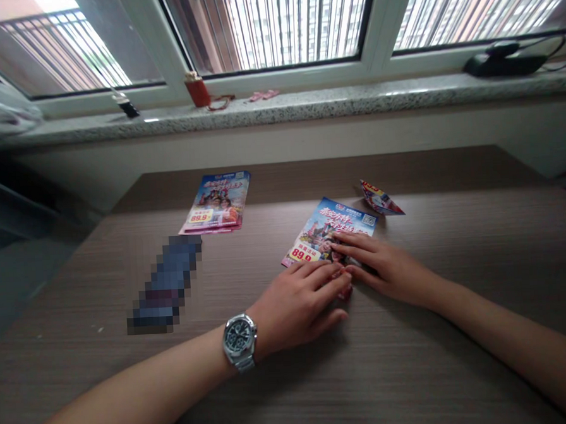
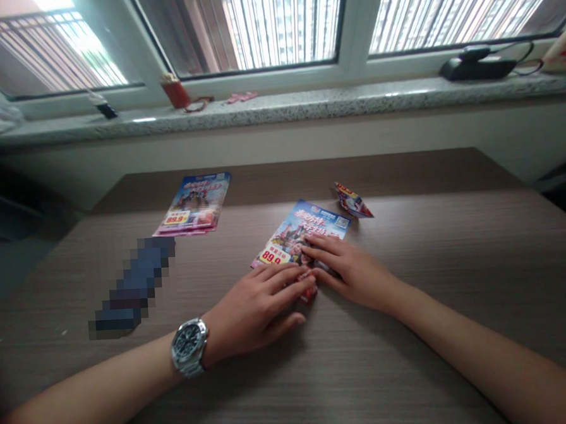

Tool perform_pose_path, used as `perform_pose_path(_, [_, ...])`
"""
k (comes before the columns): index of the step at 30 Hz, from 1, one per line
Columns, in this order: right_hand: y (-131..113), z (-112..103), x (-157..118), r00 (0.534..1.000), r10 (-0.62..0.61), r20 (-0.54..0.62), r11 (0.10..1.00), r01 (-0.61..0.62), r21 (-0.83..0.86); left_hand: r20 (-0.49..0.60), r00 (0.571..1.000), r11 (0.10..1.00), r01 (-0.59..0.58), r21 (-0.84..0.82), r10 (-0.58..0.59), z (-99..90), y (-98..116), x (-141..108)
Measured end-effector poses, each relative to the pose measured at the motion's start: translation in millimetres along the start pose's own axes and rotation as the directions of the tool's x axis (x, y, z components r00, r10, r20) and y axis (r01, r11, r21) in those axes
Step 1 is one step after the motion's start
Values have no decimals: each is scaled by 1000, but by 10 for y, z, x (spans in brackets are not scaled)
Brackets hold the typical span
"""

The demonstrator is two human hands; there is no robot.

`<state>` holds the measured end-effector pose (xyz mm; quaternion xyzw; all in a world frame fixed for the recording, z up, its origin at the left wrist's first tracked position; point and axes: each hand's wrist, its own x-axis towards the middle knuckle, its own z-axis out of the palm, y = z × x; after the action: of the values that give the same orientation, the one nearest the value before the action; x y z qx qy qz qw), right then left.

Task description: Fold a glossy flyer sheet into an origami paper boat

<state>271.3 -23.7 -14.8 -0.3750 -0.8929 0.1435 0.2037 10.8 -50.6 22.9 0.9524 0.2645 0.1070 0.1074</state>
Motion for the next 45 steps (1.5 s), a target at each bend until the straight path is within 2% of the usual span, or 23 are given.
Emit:
perform_pose_path(2, [1,3,0,1000,-23,1,1000,23,13,-61,993,995,101,18,-99,15,-105,13])
perform_pose_path(5, [3,-7,1,997,-81,6,995,81,50,-113,979,985,171,13,-169,23,-288,23])
perform_pose_path(11, [-33,-84,6,987,-147,68,985,140,102,10,985,985,173,12,-173,15,-510,25])
perform_pose_path(19, [-37,-90,6,984,-161,70,979,150,135,55,984,983,163,83,-168,67,-516,11])
perform_pose_path(25, [-11,-65,-14,992,-123,21,986,120,118,23,966,962,252,104,-256,68,-502,10])
perform_pose_path(32, [-31,-100,-27,986,-137,94,988,129,85,-30,950,948,312,61,-310,56,-512,24])
perform_pose_path(40, [-49,-124,-16,987,-125,102,989,115,98,-99,952,957,288,-35,-290,34,-525,9])
perform_pose_path(45, [-41,-130,-17,987,-130,92,987,120,108,-98,985,977,120,-176,-139,-13,-544,1])
